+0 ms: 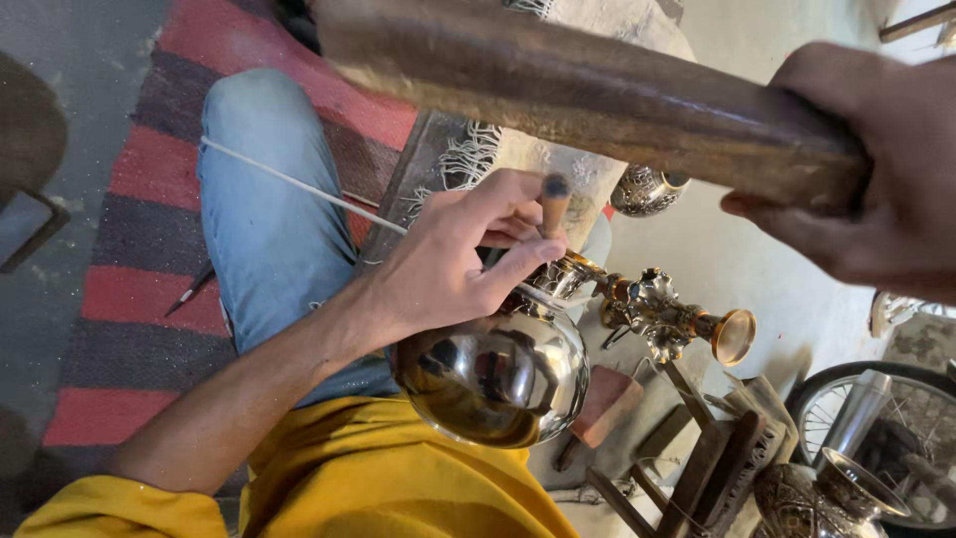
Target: The person sits on a mat and repeatedly strikes a polished metal vase with a wooden mallet while holding a small wooden tool against the vase's neck. The person adjusts the tool and repositions the vase several times during the process.
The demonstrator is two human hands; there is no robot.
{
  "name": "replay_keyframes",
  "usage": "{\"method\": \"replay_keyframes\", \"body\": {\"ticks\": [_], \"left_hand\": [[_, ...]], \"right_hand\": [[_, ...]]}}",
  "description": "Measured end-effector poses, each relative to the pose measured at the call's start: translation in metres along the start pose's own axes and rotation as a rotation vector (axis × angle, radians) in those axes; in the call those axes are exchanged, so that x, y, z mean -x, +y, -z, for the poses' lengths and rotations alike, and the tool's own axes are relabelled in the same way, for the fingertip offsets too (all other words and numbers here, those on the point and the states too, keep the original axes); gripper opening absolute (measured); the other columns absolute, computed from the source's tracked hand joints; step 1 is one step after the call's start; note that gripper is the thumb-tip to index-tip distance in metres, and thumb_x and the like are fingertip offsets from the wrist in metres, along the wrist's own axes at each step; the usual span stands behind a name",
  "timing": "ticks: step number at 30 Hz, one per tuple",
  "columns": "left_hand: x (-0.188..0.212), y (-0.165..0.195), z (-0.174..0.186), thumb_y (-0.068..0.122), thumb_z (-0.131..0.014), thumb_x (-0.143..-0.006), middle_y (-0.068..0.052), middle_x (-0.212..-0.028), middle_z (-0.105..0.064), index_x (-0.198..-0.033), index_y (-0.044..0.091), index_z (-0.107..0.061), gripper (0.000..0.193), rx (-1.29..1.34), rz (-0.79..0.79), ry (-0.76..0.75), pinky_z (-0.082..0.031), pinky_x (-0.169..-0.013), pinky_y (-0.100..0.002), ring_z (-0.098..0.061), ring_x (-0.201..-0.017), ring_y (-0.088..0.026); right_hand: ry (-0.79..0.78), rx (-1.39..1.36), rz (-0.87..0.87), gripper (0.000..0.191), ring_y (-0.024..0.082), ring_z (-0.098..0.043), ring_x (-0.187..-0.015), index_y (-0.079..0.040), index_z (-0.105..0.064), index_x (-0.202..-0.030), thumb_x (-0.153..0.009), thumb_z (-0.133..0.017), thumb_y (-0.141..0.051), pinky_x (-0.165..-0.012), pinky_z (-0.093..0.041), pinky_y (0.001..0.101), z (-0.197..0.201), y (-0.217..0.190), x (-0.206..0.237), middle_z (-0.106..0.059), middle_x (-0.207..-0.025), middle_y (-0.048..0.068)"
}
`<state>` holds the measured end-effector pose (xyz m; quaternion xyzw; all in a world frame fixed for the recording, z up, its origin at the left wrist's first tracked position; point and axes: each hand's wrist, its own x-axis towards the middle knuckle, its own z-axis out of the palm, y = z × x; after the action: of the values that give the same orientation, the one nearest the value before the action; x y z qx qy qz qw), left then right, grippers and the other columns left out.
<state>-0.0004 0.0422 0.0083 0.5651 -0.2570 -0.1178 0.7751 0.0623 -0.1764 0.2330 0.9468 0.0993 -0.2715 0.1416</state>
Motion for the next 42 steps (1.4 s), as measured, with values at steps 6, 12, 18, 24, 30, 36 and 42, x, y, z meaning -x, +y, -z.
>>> {"method": "replay_keyframes", "body": {"ticks": [6, 12, 18, 24, 30, 36, 42], "left_hand": [[0.002, 0.0, 0.004, 0.02, -0.069, -0.106, -0.013, -0.115, -0.074, -0.139, 0.004, -0.05, 0.042, 0.027, 0.002, -0.01, -0.067, -0.096, -0.034, -0.079, -0.105, -0.021], [0.0, 0.002, 0.002, 0.018, -0.068, -0.107, -0.014, -0.116, -0.074, -0.133, 0.005, -0.056, 0.031, 0.024, 0.016, -0.04, -0.066, -0.098, -0.038, -0.079, -0.107, -0.024], [-0.008, -0.002, 0.008, 0.022, -0.068, -0.108, -0.014, -0.112, -0.077, -0.125, 0.006, -0.062, 0.024, -0.014, -0.022, -0.082, -0.067, -0.097, -0.04, -0.081, -0.105, -0.024], [-0.026, 0.0, 0.007, 0.029, -0.063, -0.107, -0.01, -0.103, -0.079, -0.117, 0.011, -0.072, 0.022, -0.129, 0.204, -0.311, -0.069, -0.077, -0.038, -0.082, -0.088, -0.021], [-0.047, 0.02, 0.016, 0.019, -0.069, -0.1, -0.01, -0.101, -0.081, -0.144, 0.014, -0.058, 0.045, -0.178, -0.079, -0.389, -0.062, -0.074, -0.038, -0.08, -0.08, -0.02], [-0.064, 0.034, 0.012, 0.014, -0.069, -0.096, -0.012, -0.095, -0.079, -0.141, 0.015, -0.059, 0.046, -0.229, -0.161, -0.561, -0.061, -0.075, -0.042, -0.079, -0.081, -0.025], [-0.069, 0.039, 0.01, 0.005, -0.064, -0.1, -0.014, -0.109, -0.079, -0.141, 0.011, -0.06, 0.042, -0.214, -0.318, -0.592, -0.062, -0.084, -0.041, -0.08, -0.093, -0.026]], "right_hand": [[0.23, -0.094, 0.186, 0.047, 0.023, -0.069, -0.064, 0.004, -0.064, -0.108, -0.072, -0.089, -0.013, -0.057, -0.055, 0.0378, -0.002, -0.005, 0.007, -0.066, -0.079, 0.017], [-0.017, 0.09, 0.065, 0.042, 0.022, -0.075, -0.061, -0.004, -0.066, -0.112, -0.075, -0.086, -0.008, -0.061, -0.06, 0.0362, -0.01, -0.001, 0.009, -0.071, -0.074, 0.015], [-0.038, 0.03, -0.125, 0.036, 0.022, -0.074, -0.059, 0.0, -0.065, -0.111, -0.081, -0.083, -0.009, -0.055, -0.059, 0.0349, -0.01, 0.008, 0.012, -0.07, -0.072, 0.017], [-0.103, 0.058, -0.179, 0.03, 0.02, -0.072, -0.057, -0.005, -0.067, -0.108, -0.086, -0.084, -0.014, -0.051, -0.06, 0.0324, -0.027, 0.022, 0.023, -0.069, -0.07, 0.014], [0.188, -0.634, -0.084, 0.05, 0.011, -0.071, -0.073, -0.001, -0.057, -0.115, -0.071, -0.078, -0.01, -0.065, -0.059, 0.0279, -0.071, 0.054, 0.064, -0.07, -0.082, 0.009], [0.498, -0.422, -0.02, 0.035, 0.018, -0.068, -0.066, 0.005, -0.057, -0.109, -0.092, -0.084, -0.01, -0.057, -0.053, 0.0281, -0.125, 0.058, 0.11, -0.067, -0.082, 0.017], [0.508, -0.56, -0.129, 0.015, 0.016, -0.07, -0.063, -0.001, -0.063, -0.101, -0.103, -0.077, -0.006, -0.055, -0.056, 0.0265, -0.136, 0.032, 0.128, -0.07, -0.077, 0.013]]}}
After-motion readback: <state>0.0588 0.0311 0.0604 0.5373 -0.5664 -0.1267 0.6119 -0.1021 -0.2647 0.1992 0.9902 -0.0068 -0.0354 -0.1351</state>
